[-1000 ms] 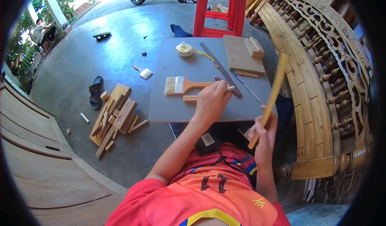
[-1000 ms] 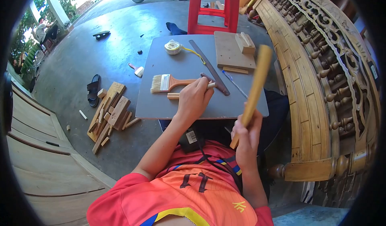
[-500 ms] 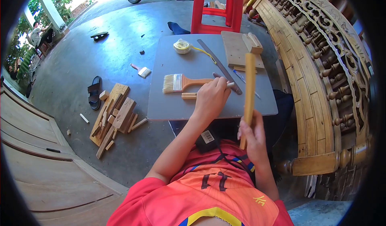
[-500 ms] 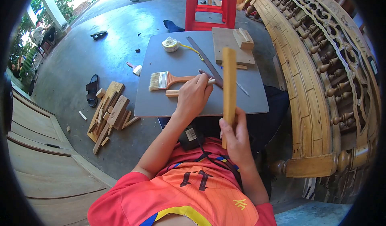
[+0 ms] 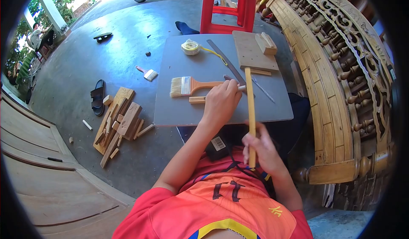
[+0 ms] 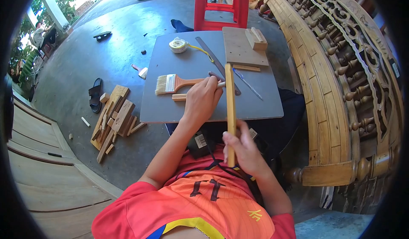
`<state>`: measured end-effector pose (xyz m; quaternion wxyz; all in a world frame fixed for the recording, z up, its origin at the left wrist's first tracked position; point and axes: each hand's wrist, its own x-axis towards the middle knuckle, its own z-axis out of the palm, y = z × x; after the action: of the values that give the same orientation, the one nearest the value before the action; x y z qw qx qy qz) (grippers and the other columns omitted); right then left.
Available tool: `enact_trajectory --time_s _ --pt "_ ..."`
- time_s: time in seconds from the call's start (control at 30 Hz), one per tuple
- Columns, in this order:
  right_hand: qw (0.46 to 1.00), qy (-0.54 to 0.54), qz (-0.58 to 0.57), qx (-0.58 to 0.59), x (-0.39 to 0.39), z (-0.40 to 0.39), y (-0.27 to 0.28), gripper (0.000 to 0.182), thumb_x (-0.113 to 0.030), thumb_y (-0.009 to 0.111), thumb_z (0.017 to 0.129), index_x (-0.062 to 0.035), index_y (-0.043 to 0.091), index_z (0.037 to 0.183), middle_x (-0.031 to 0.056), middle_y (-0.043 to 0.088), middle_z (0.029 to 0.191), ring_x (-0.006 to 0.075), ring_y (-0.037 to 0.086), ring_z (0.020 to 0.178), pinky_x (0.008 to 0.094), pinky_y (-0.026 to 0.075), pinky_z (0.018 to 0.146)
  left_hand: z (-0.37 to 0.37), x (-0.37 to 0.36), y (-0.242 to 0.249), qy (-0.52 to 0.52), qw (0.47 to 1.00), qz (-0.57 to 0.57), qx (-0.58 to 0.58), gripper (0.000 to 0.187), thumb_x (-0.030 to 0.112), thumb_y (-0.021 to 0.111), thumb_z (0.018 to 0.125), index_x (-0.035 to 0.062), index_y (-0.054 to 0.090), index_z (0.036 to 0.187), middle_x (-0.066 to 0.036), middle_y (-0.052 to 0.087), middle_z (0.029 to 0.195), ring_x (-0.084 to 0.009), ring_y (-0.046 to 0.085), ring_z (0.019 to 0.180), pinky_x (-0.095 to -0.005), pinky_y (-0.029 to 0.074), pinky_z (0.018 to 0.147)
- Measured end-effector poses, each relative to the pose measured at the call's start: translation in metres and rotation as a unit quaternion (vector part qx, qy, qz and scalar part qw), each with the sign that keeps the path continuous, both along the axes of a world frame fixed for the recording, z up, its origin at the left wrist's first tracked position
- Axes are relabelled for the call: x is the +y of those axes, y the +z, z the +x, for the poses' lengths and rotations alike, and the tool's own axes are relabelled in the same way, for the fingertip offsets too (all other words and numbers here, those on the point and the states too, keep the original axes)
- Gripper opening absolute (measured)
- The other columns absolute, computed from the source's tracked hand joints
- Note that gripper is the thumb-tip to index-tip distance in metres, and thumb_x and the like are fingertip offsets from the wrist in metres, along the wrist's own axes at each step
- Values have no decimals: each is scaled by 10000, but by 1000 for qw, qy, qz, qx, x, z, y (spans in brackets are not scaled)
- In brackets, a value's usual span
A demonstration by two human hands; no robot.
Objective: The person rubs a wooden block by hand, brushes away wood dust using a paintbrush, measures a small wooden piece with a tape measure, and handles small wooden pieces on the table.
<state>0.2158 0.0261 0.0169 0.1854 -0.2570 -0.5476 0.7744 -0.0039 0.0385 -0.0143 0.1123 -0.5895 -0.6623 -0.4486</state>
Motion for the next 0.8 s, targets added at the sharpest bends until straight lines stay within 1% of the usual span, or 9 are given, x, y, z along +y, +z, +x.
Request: enact_trajectory --time_s 0.1,0.23,0.33,0.37,0.47,0.6,0.7,0.73,0.8 --pt "992 -105 66 34 10 2 8 512 -240 564 1108 -83 317 1529 66 532 1005 118 626 708 308 585 644 -1 -1 -1 1 1000 -7 0 196 145 717 931 43 555 972 -130 606 870 -365 646 806 -485 500 691" --pt "943 -285 54 162 -6 -18 10 502 -241 523 1117 -92 313 1549 88 527 1012 135 630 707 327 587 681 0 -1 -1 4 1000 -11 0 202 152 725 925 45 563 981 -126 611 871 -355 653 820 -482 508 704" --pt "996 -72 45 26 -6 -9 -2 502 -281 512 1127 -82 334 1552 80 535 989 137 626 699 334 588 679 -1 1 -4 0 1000 -11 3 202 153 729 918 47 570 983 -121 616 869 -348 660 831 -478 516 717" --pt "999 13 -22 -36 1 -2 0 481 -300 520 1124 -65 387 1522 68 547 956 129 622 692 324 586 678 -1 1 -5 6 1000 -12 7 201 153 731 916 47 572 983 -121 618 869 -347 661 834 -477 517 721" --pt "996 -66 -15 55 9 4 2 465 -284 525 1124 -54 414 1513 56 555 933 120 613 685 318 583 675 -1 0 -6 18 1000 -13 10 197 153 734 912 51 580 981 -120 623 869 -343 666 841 -474 521 733" --pt "954 -262 24 143 6 -11 16 446 -302 449 1150 -79 395 1533 58 548 950 125 588 658 307 571 652 -3 3 -7 20 1000 4 11 188 150 738 902 55 590 969 -118 630 852 -342 670 827 -473 522 742" --pt "970 -218 -1 111 -11 -19 2 428 -298 469 1142 -83 399 1505 61 550 945 131 593 644 297 559 599 -5 3 -9 22 1000 5 10 188 148 737 899 54 590 968 -116 632 841 -340 671 815 -470 523 741" --pt "994 -100 -3 35 -13 -15 -4 416 -283 502 1128 -80 406 1478 60 553 940 137 599 625 286 547 542 -6 4 -10 25 1000 6 10 189 147 737 899 53 588 969 -115 632 839 -339 671 813 -468 523 740" --pt "997 -43 -57 -2 -21 -16 -4 427 -266 521 1120 -76 408 1485 56 557 938 129 602 615 275 541 510 -5 5 -12 25 1000 8 9 192 148 737 898 52 587 970 -113 635 838 -336 673 811 -465 523 738"
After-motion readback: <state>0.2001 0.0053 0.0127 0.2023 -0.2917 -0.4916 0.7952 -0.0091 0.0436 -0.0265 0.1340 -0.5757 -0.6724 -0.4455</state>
